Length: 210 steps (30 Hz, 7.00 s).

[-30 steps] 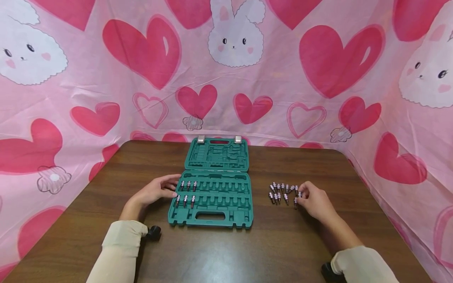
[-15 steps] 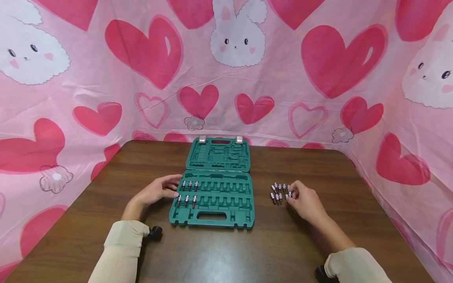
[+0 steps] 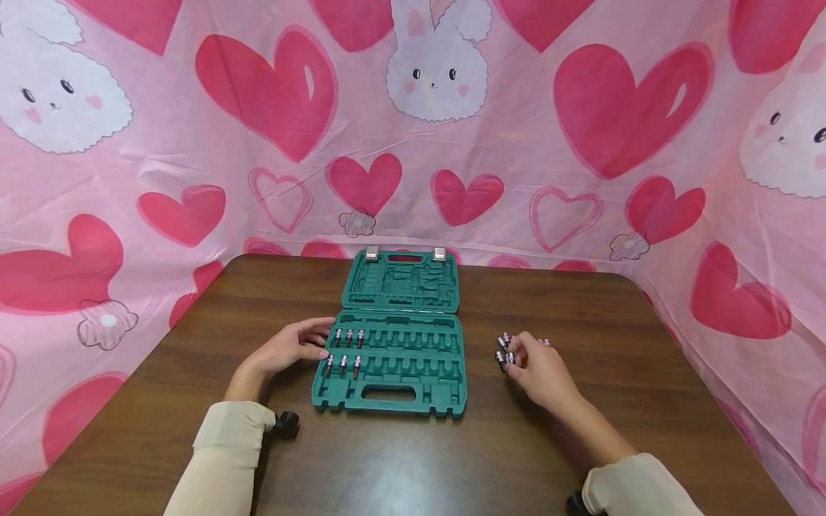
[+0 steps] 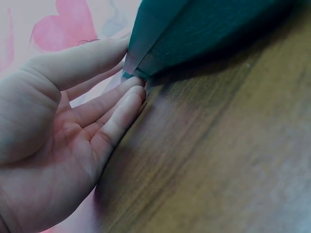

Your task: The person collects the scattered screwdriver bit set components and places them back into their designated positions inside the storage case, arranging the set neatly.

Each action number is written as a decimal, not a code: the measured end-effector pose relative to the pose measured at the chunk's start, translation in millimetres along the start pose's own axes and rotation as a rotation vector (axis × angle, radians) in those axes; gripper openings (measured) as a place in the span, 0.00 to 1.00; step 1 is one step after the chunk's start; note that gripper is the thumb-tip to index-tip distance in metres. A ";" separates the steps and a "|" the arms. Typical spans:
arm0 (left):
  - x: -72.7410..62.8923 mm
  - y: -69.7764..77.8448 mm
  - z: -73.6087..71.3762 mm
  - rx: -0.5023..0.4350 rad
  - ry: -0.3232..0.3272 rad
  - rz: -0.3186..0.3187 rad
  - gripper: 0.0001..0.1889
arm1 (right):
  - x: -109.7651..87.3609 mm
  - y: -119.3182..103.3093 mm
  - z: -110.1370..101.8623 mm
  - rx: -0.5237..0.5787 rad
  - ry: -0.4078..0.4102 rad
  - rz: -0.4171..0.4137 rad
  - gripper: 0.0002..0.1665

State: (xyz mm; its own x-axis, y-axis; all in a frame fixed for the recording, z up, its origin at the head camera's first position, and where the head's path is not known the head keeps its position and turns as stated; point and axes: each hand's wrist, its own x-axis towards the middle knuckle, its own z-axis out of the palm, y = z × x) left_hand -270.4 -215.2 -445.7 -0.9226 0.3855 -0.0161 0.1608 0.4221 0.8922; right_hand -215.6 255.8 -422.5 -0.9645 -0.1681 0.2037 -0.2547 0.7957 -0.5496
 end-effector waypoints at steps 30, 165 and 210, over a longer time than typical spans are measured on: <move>-2.9 4.0 -1.1 -0.012 0.002 -0.017 0.35 | -0.9 -45.8 37.3 0.078 0.016 -0.114 0.16; 3.5 -0.1 -2.1 -0.003 -0.010 -0.007 0.34 | 64.9 -149.7 132.1 0.142 -0.197 -0.103 0.05; 2.7 2.4 -3.2 0.010 -0.007 -0.006 0.34 | 84.2 -149.8 125.6 0.205 -0.329 -0.097 0.06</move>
State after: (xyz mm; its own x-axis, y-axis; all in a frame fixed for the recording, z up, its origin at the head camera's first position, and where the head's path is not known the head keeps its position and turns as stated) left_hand -273.6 -215.8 -442.1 -0.9209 0.3890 -0.0244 0.1592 0.4327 0.8874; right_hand -267.4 49.4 -424.7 -0.8976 -0.4407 0.0101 -0.3221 0.6400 -0.6976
